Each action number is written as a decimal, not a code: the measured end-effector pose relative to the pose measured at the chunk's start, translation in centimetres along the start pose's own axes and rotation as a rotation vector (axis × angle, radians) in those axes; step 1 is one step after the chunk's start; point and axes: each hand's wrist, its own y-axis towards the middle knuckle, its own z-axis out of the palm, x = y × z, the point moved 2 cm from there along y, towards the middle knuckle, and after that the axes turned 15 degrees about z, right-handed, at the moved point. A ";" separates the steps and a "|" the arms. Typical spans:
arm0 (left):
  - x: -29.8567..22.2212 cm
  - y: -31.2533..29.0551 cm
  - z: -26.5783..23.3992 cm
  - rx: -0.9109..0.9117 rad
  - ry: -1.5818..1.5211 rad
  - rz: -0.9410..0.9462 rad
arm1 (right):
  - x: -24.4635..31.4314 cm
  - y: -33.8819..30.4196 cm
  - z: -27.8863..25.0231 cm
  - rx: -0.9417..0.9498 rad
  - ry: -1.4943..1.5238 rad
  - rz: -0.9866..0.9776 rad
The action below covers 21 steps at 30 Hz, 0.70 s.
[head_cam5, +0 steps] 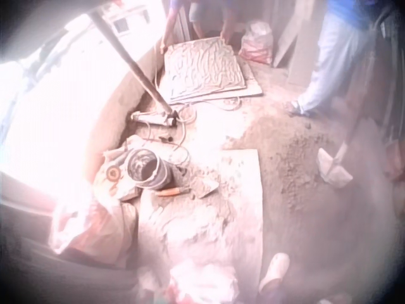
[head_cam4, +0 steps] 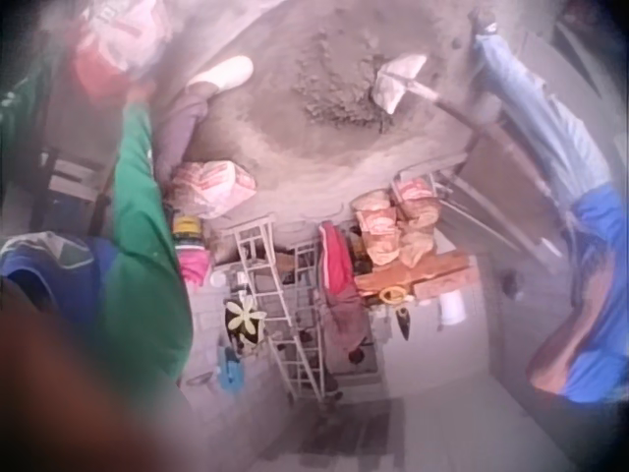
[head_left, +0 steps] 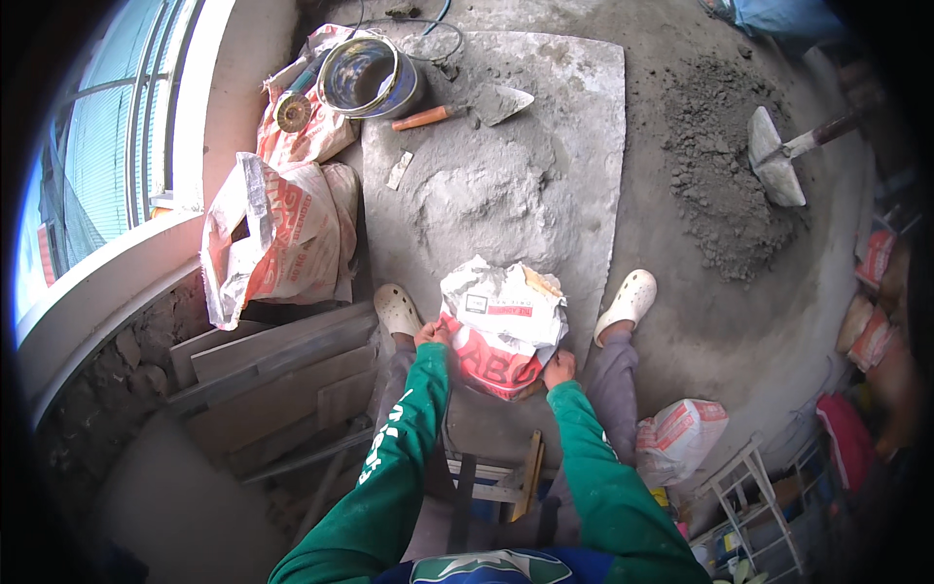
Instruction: The person opens a bag of tile adhesive, pours it onto a board, adds water from a bucket, and mixes the contents with a trowel to form a paste.
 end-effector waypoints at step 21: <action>-3.9 -8.8 -1.3 -0.065 -0.192 0.196 | 9.1 11.1 -1.0 0.572 -0.523 0.035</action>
